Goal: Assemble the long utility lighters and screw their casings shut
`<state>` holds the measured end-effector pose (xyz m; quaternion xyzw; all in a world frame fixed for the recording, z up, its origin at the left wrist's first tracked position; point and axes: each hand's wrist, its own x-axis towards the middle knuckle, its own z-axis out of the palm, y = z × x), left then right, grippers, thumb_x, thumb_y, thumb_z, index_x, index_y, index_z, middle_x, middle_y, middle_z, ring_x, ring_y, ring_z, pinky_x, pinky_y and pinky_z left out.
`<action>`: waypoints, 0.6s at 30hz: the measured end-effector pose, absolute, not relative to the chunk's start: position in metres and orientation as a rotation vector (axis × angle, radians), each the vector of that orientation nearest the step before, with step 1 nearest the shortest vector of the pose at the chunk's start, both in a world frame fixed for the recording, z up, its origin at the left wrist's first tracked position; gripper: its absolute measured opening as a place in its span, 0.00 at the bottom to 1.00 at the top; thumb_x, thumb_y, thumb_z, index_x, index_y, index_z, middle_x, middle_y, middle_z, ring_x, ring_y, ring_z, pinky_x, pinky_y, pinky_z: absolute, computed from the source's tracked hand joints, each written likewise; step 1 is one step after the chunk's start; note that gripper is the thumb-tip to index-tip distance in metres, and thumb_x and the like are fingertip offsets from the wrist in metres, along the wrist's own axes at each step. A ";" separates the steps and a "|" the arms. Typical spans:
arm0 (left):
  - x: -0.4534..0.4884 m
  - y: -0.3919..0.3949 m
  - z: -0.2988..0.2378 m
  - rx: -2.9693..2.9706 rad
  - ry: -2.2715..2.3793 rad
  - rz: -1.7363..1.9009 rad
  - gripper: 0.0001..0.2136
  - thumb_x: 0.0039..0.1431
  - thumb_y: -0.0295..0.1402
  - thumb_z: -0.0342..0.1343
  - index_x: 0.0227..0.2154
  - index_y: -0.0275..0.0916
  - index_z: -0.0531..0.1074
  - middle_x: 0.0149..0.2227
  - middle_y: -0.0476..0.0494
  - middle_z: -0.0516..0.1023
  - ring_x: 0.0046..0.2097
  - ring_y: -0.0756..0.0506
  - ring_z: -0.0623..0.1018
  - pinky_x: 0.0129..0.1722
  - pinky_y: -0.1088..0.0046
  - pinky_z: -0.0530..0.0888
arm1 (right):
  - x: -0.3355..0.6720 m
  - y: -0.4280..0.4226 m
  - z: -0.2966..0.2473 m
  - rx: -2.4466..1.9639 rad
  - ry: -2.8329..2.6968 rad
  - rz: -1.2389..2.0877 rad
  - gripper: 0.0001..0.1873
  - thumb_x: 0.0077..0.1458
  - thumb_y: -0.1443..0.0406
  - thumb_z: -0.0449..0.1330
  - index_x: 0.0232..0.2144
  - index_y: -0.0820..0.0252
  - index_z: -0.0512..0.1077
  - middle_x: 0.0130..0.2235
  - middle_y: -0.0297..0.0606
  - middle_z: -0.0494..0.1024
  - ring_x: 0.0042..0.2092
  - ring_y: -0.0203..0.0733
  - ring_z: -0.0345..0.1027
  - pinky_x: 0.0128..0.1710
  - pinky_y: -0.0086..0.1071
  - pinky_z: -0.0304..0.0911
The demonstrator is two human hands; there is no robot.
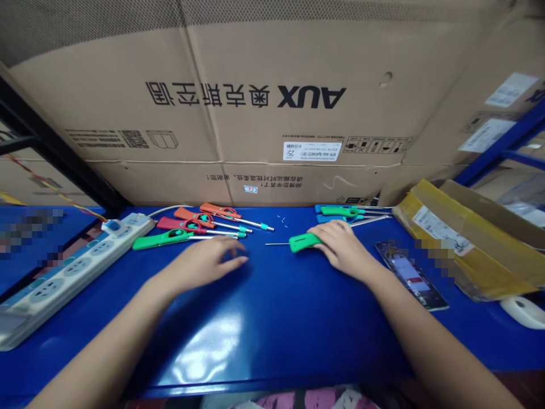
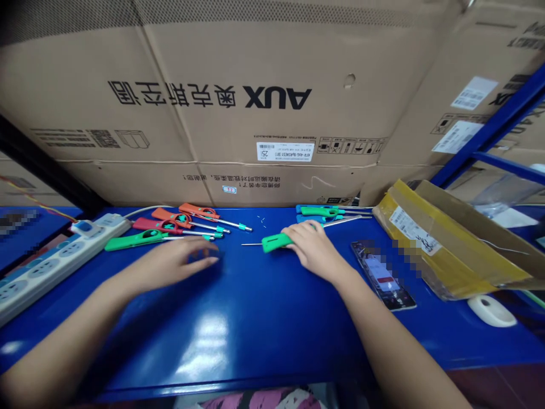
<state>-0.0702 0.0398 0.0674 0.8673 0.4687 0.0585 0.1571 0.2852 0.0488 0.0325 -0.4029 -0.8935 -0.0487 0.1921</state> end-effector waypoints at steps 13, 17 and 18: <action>-0.196 0.062 0.066 2.526 2.159 -0.381 0.18 0.61 0.30 0.47 0.51 0.26 0.68 0.50 0.24 0.75 0.50 0.29 0.74 0.51 0.57 0.68 | 0.354 0.086 0.000 -1.555 -2.319 -0.224 0.17 0.65 0.64 0.52 0.51 0.60 0.75 0.51 0.51 0.79 0.53 0.56 0.70 0.53 0.53 0.62; -0.205 0.068 0.064 2.510 2.018 -0.261 0.16 0.61 0.29 0.46 0.48 0.31 0.70 0.46 0.33 0.77 0.46 0.37 0.76 0.47 0.68 0.69 | 0.351 0.087 -0.003 -1.594 -2.308 -0.250 0.19 0.64 0.67 0.52 0.53 0.59 0.76 0.52 0.53 0.77 0.53 0.56 0.67 0.51 0.52 0.62; -0.207 0.069 0.064 2.498 2.016 -0.186 0.15 0.59 0.29 0.47 0.46 0.32 0.71 0.45 0.35 0.78 0.44 0.39 0.77 0.46 0.70 0.70 | 0.351 0.086 -0.003 -1.605 -2.302 -0.258 0.20 0.63 0.68 0.52 0.53 0.58 0.76 0.52 0.53 0.76 0.52 0.57 0.66 0.50 0.52 0.62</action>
